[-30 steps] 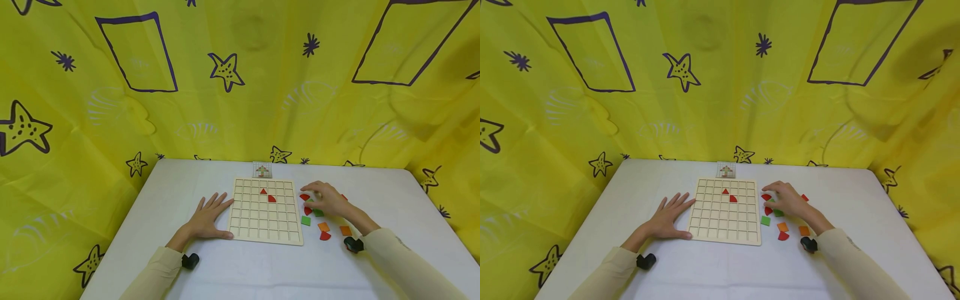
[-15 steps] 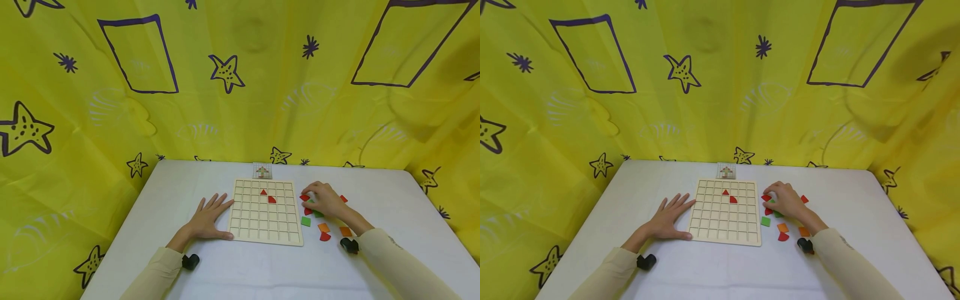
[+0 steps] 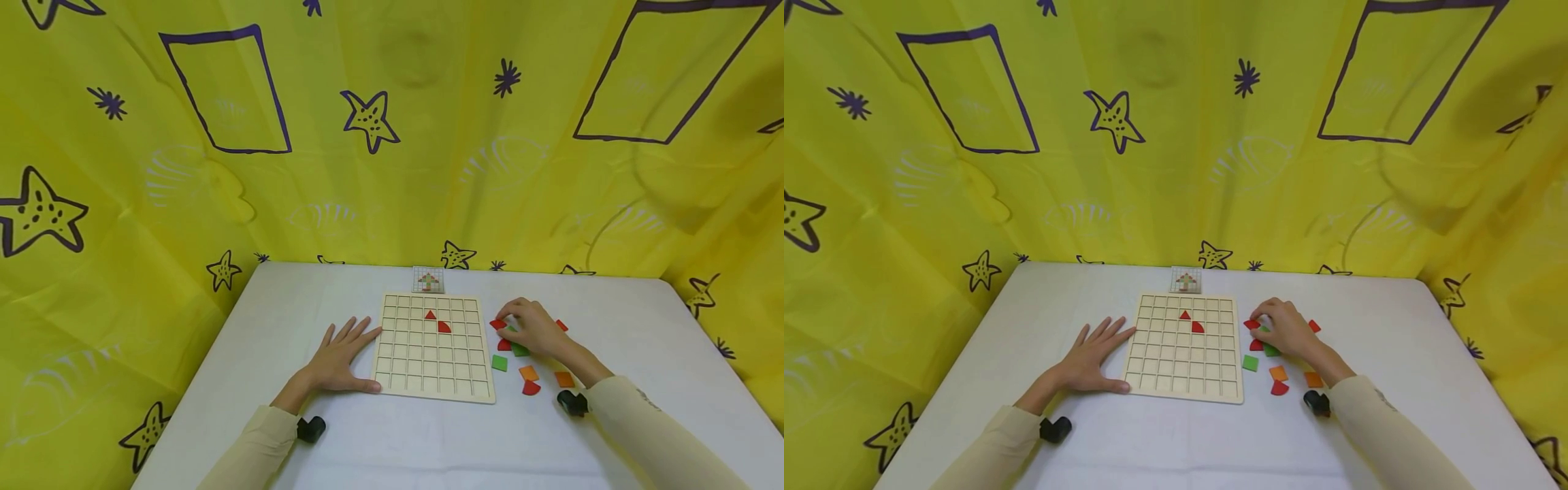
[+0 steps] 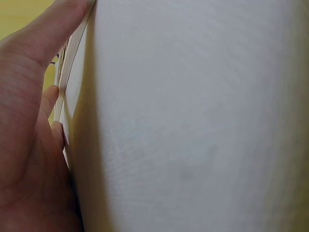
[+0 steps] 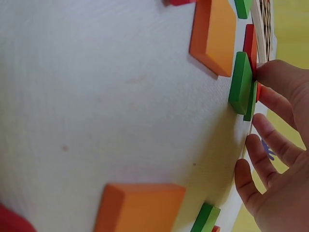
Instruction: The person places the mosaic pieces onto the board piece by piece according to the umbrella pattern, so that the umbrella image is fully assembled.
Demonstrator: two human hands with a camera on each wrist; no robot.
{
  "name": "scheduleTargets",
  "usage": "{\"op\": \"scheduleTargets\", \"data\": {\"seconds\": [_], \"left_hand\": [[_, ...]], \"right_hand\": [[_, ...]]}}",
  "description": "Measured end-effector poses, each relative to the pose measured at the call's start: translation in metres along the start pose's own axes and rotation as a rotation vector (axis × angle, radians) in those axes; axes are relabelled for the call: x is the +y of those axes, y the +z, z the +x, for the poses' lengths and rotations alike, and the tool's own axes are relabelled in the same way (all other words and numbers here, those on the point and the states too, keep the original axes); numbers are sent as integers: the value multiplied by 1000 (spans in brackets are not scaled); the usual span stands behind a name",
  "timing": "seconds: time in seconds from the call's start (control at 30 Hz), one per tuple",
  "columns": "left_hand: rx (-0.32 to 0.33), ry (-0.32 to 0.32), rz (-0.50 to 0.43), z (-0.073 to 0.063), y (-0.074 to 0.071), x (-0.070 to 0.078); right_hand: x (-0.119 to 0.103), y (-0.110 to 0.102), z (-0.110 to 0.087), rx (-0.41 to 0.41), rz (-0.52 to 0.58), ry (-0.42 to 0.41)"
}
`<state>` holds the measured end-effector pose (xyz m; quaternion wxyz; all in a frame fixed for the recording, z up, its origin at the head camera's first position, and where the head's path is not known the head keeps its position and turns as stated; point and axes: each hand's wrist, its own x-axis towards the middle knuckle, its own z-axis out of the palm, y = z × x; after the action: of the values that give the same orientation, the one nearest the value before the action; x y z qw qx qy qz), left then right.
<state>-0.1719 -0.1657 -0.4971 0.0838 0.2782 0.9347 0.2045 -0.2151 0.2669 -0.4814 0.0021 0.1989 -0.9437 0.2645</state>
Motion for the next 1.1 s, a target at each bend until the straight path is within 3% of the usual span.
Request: {"op": "scheduleTargets", "data": {"seconds": [0.3,0.67,1.1], "left_hand": [[-4,4,-4,0,0,0],[42,36,-26,-1,5,-4],[-23,-18,18,1,0,0]], "right_hand": [[-5,-5,1,-7,9,-3],[-7,-4,2,-4,-1,26],[-25,-2,2,34,21,28]]}}
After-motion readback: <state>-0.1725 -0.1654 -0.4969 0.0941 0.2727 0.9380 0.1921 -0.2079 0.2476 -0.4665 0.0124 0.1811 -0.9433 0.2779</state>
